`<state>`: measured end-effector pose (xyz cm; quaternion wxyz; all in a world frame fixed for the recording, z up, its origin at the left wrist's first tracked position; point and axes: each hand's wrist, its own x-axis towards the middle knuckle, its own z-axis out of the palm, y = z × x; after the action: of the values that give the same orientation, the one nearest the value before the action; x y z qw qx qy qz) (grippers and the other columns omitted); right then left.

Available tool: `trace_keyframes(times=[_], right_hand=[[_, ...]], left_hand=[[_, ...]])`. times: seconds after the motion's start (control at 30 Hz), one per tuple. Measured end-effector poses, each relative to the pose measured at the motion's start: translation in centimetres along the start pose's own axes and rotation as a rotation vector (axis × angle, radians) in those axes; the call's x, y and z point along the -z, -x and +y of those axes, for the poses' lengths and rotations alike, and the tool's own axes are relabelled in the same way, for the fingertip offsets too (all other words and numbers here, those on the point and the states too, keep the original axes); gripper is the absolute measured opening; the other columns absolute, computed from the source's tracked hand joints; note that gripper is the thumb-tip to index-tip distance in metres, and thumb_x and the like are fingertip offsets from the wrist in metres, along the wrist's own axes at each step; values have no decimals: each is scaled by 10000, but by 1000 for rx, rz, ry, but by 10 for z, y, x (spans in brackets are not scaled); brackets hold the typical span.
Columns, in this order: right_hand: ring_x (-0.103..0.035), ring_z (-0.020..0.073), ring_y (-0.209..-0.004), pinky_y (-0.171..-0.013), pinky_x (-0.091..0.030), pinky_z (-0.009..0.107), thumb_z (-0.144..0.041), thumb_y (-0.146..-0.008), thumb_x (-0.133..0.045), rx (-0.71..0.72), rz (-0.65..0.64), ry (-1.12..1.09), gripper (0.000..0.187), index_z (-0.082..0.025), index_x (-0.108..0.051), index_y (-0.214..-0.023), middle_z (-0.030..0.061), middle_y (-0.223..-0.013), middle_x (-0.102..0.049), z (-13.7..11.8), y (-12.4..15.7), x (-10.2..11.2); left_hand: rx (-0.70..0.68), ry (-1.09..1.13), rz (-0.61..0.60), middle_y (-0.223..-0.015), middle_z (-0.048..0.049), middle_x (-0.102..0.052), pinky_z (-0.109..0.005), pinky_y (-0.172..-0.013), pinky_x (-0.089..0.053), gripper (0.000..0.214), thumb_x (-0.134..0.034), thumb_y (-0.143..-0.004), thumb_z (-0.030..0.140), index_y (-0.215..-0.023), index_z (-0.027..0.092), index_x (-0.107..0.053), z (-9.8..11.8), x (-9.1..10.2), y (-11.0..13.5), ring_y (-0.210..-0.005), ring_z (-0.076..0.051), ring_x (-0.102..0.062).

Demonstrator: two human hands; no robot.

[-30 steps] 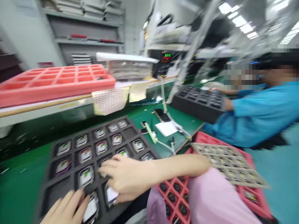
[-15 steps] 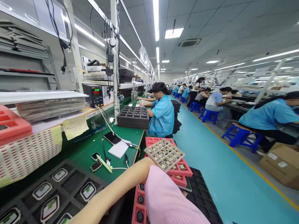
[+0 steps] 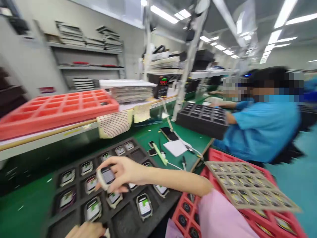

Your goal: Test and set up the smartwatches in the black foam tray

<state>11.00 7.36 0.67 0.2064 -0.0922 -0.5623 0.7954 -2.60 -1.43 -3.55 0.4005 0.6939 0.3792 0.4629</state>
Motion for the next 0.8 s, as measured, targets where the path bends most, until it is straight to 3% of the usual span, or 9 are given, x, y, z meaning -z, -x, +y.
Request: trace_keyframes(times=[0.07,0.13,0.23,0.3,0.4,0.47,0.67,0.73,0.8], right_hand=[[-561,96,-474,-358,-432,144,-178,-580,-868,-5,118,11,662,-176,-482,-1118,45,-862,-646,3,-1,2],[-543,77,-468,-355,-424,131,-148,-616,-830,17,212,36,623,-173,-479,-1130,53,-893,-643,4,-2,2],[-568,95,-539,-395,-465,156,-155,-694,-758,83,264,81,563,-185,-484,-1185,60,-948,-619,2,-2,1],[-598,125,-572,-402,-475,174,-199,-776,-686,138,288,147,468,-187,-493,-1202,50,-902,-607,1,-1,-2],[-613,135,-538,-381,-446,172,-284,-875,-586,196,351,282,313,-175,-530,-1162,34,-811,-589,3,1,-6],[-588,112,-480,-359,-408,157,-334,-898,-567,207,404,366,276,-170,-557,-1120,17,-756,-577,6,3,-8],[-533,97,-391,-325,-355,153,-401,-887,-591,145,470,468,299,-157,-583,-1060,-4,-639,-578,10,6,-11],[-557,118,-414,-341,-397,166,-416,-915,-539,129,456,442,323,-149,-570,-1094,-5,-614,-575,8,7,-13],[-590,132,-454,-360,-436,183,-411,-936,-498,134,435,400,332,-143,-553,-1124,25,-696,-613,7,8,-14]], left_hand=[[76,-65,124,-974,-46,-645,-351,-719,-545,256,-672,-765,374,-1004,287,-644,4,31,34,-859,-246,-625],[147,-99,237,-967,-38,-646,-307,-673,-533,281,-717,-706,323,-978,310,-648,11,49,54,-830,-246,-632],[257,78,399,-940,-42,-633,-249,-647,-495,383,-709,-715,260,-1071,259,-569,23,62,51,-738,-175,-618],[282,246,467,-966,-47,-619,-236,-707,-478,395,-727,-699,239,-1048,225,-542,31,69,37,-812,-167,-608],[316,403,476,-999,-55,-622,-260,-805,-449,369,-734,-686,196,-996,202,-534,40,72,16,-918,-180,-583],[330,507,448,-985,-56,-636,-272,-794,-443,386,-731,-654,138,-978,196,-531,43,70,7,-886,-176,-577],[408,749,373,-979,-44,-652,-185,-545,-364,455,-617,-632,26,-1058,178,-562,29,56,2,-614,-77,-511],[438,783,407,-958,-42,-663,-192,-608,-406,500,-602,-618,9,-1089,173,-575,21,54,2,-695,-102,-566],[442,824,417,-934,-52,-673,-246,-773,-449,547,-592,-608,-11,-1126,163,-574,16,53,2,-864,-162,-615]])
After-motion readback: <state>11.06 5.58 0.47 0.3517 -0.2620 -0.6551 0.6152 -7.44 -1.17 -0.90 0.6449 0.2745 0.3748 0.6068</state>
